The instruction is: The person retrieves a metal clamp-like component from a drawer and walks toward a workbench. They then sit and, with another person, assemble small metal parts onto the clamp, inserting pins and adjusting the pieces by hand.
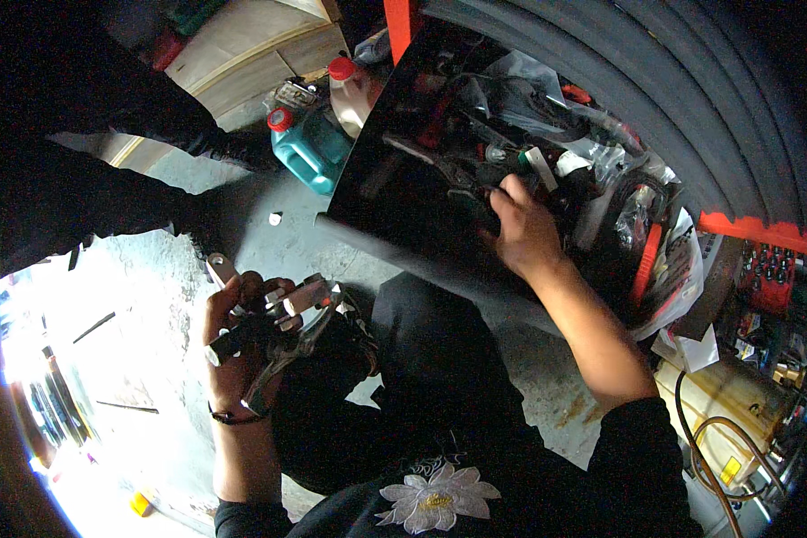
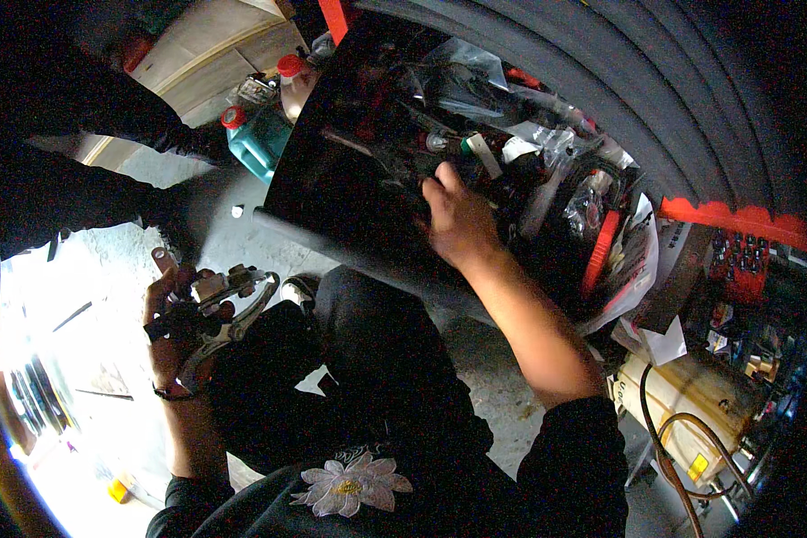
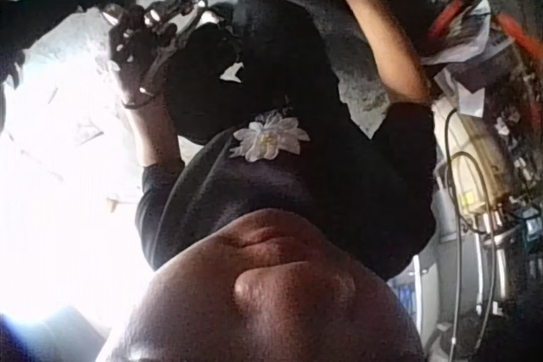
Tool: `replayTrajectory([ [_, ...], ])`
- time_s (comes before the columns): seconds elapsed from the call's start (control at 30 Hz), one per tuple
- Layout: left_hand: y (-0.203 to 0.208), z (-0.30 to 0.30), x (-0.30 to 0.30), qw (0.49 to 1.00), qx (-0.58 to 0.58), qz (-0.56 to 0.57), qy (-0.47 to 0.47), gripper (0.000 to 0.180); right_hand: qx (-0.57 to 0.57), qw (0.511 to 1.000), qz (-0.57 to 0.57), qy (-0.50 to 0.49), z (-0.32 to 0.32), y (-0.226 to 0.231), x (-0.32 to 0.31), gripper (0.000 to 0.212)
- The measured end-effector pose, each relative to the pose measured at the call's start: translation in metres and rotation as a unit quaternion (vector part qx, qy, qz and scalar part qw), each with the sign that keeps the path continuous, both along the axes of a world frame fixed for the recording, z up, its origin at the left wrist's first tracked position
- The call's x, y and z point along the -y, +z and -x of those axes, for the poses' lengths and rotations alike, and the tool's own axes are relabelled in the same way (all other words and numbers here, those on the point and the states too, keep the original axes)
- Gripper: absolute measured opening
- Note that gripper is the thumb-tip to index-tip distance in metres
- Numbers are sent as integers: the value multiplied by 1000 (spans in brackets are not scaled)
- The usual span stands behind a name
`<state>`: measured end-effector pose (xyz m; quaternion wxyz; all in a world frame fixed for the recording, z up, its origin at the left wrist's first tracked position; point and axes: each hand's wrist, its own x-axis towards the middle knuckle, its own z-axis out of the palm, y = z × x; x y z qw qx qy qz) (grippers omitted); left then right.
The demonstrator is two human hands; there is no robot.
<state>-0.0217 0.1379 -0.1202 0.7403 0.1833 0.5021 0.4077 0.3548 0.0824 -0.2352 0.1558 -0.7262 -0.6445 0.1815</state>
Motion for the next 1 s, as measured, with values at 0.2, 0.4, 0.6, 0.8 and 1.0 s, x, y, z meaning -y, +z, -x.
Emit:
replayTrajectory([
  [0.2, 15, -15, -1, 998, 56, 11, 27, 33, -9, 997, 70, 21, 4, 13, 10, 54],
  [0.4, 32, -42, -8, 996, 29, 32, 72, 32, -76, 993, 91, -13, -9, 27, 13, 56],
  [0.6, 38, -48, -9, 992, 12, 55, 109, 29, -170, 981, 27, -85, -58, 18, 33, 56],
  [0.8, 45, -33, 13, 986, 60, 1, 159, 32, -139, 981, 96, -100, -108, 54, 7, 55],
  [1.0, 47, -31, 22, 990, 66, 4, 124, 29, -141, 988, -54, 2, -66, 100, -101, 49],
])
